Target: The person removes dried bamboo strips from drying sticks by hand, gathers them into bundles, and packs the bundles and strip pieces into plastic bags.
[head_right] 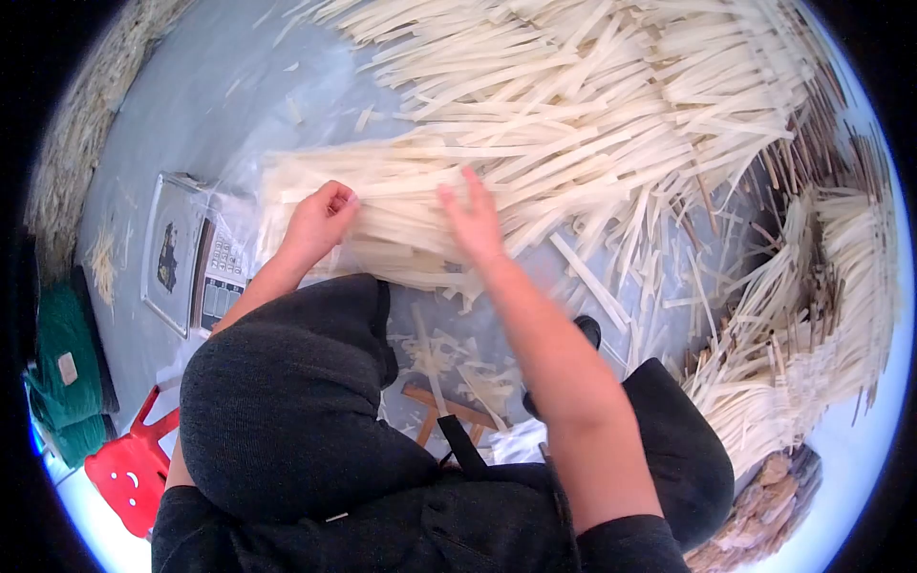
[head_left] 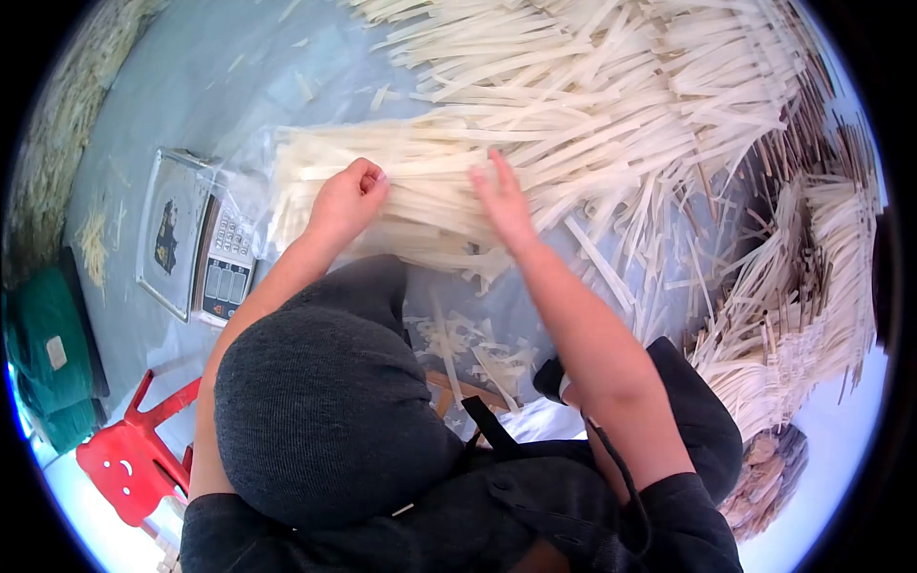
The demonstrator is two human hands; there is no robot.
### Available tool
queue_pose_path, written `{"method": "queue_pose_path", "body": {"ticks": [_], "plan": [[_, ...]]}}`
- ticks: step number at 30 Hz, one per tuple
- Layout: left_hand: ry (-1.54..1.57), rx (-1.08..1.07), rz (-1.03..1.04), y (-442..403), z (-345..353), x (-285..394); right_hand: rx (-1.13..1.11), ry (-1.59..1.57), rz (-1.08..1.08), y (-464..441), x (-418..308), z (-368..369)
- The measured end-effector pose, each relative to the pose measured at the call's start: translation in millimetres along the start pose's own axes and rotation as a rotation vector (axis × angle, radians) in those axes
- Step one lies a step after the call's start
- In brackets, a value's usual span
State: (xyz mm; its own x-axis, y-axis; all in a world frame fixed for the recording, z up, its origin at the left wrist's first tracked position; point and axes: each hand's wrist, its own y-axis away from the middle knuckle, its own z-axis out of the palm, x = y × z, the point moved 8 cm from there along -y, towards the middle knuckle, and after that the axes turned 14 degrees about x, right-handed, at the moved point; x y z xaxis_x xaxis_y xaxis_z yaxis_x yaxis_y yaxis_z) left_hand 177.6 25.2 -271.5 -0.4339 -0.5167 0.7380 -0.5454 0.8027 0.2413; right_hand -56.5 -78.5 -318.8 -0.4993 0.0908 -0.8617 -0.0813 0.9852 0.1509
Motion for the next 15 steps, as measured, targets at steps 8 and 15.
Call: {"method": "queue_pose_path", "body": {"ticks": [8, 15], "plan": [[0.472, -0.071, -0.053, 9.1, -33.3, 22.9, -0.013, 0.121, -0.177, 26.9, -79.6, 29.0], [0.126, -0.067, -0.053, -4.6, 3.9, -20.7, -0.123, 0.016, -0.025, 14.9, -31.3, -7.3]]}}
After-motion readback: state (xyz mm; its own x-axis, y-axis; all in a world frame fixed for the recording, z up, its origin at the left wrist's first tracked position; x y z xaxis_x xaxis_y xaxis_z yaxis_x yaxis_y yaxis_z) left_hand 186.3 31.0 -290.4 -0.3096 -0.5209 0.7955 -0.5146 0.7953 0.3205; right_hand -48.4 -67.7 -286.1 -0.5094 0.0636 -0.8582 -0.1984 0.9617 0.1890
